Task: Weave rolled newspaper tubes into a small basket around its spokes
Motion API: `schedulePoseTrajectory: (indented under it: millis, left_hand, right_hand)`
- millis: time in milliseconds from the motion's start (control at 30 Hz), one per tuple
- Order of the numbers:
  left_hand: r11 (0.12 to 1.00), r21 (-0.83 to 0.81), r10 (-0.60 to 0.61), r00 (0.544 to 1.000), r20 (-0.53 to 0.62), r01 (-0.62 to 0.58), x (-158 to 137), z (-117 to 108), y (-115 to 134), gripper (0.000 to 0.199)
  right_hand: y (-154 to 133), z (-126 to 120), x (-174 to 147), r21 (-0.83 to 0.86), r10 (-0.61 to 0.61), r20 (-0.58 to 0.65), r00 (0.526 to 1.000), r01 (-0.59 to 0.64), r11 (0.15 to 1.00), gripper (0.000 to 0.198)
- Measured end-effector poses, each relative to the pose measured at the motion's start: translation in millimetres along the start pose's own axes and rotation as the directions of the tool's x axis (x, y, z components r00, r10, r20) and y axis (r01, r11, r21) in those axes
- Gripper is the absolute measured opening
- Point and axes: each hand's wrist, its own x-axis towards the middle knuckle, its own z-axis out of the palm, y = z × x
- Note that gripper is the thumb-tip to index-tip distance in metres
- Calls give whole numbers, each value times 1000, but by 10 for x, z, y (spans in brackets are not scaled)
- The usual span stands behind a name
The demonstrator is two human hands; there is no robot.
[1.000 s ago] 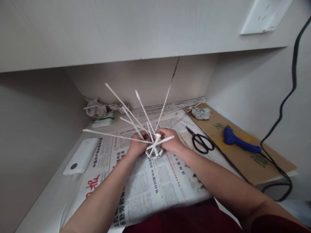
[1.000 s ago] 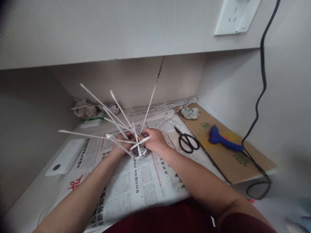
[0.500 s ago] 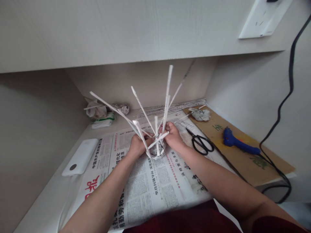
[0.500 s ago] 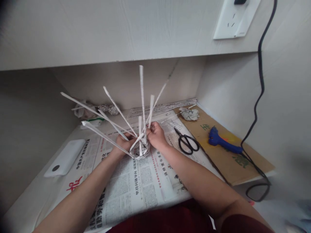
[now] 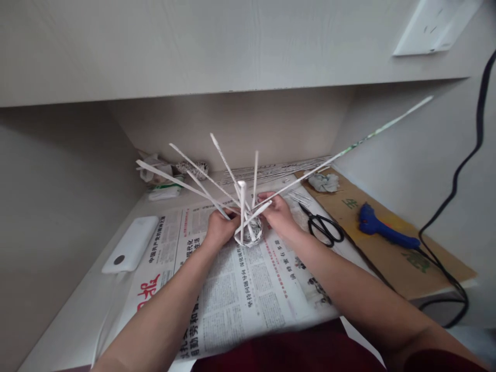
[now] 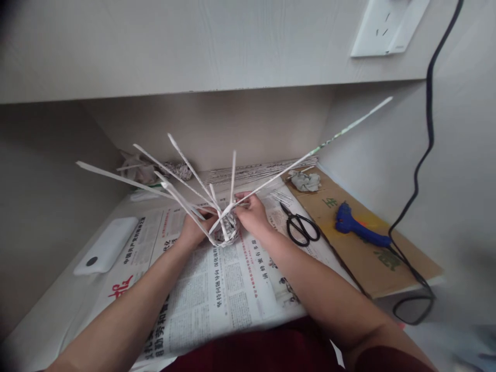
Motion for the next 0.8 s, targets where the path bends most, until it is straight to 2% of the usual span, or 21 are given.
schedulePoseTrajectory:
  millis: [100, 200, 400, 500, 600, 800]
  left_hand:
    - [1000, 5, -13, 1000, -3, 13, 3, -8, 0, 14]
    - [999, -6, -42, 999, -17, 42, 10, -7, -36, 15]
    - [979, -164, -128, 991, -35, 120, 9, 9, -35, 26]
    - [952, -257, -178, 984, -22, 166, 20, 15, -49, 33]
    - [941, -298, -170, 985, -11, 159, 40, 14, -94, 33]
    - [941, -300, -145, 988, 56, 155, 25, 9, -56, 37]
  right_hand:
    - [44, 15, -17, -21, -8, 21, 1000, 8, 1000, 20]
    - [149, 37, -8, 10, 18, 23, 1000, -18, 1000, 22]
    - [240, 61, 4, -6, 59, 10, 998, -59, 998, 17]
    - [199, 72, -6, 12, 157, 48, 986, -158, 987, 17]
    - [183, 81, -20, 48, 245, 98, 965, -250, 967, 25]
    - [258, 76, 1, 13, 137, 54, 989, -138, 990, 30]
